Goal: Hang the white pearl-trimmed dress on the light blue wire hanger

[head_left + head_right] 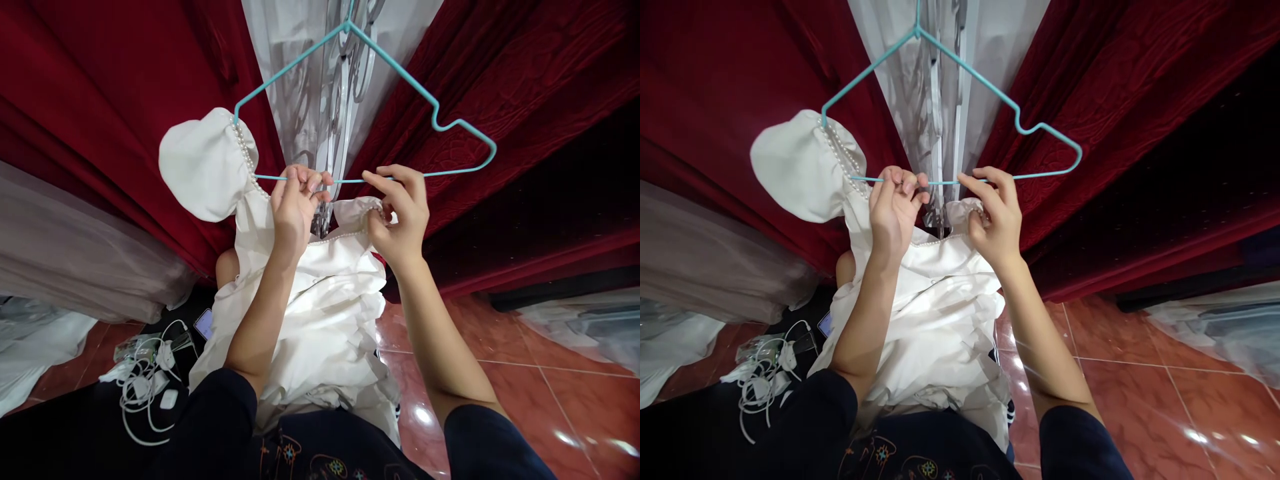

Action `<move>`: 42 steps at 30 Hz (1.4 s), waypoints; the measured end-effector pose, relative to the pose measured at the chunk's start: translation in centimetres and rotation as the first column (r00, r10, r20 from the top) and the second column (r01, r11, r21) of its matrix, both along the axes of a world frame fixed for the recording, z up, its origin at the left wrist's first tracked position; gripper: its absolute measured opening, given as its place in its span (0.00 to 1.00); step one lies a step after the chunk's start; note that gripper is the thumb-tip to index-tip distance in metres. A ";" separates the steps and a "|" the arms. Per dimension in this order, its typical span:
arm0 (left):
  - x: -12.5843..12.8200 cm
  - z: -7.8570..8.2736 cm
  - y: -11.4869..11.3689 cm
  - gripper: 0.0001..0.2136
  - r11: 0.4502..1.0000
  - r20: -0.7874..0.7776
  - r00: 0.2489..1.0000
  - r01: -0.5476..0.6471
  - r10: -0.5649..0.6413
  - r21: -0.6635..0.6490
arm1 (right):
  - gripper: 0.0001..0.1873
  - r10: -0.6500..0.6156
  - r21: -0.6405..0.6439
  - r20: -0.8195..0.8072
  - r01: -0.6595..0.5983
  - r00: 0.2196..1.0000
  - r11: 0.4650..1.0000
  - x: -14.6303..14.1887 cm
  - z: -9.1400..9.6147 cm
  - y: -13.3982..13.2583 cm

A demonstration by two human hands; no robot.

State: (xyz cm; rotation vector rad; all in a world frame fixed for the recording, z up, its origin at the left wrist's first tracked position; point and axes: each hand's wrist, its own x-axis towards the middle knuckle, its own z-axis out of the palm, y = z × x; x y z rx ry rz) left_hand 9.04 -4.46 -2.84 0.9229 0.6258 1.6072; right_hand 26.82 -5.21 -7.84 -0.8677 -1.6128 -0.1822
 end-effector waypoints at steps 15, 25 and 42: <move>-1.1 1.9 -1.1 0.18 0.997 0.103 0.994 0.034 -0.026 -0.073 | 0.16 -0.212 0.154 -0.314 0.270 0.925 0.950 9.4 7.0 4.3; -1.4 1.6 -1.3 0.18 0.999 0.020 1.000 -0.014 0.015 -0.047 | 0.12 -0.250 -0.211 -0.292 0.193 0.923 0.958 6.4 9.4 1.3; -1.8 1.0 -0.5 0.18 0.999 -0.063 0.997 -0.034 0.032 -0.041 | 0.14 -0.022 -0.225 -0.390 -0.072 0.920 0.972 2.1 12.4 3.4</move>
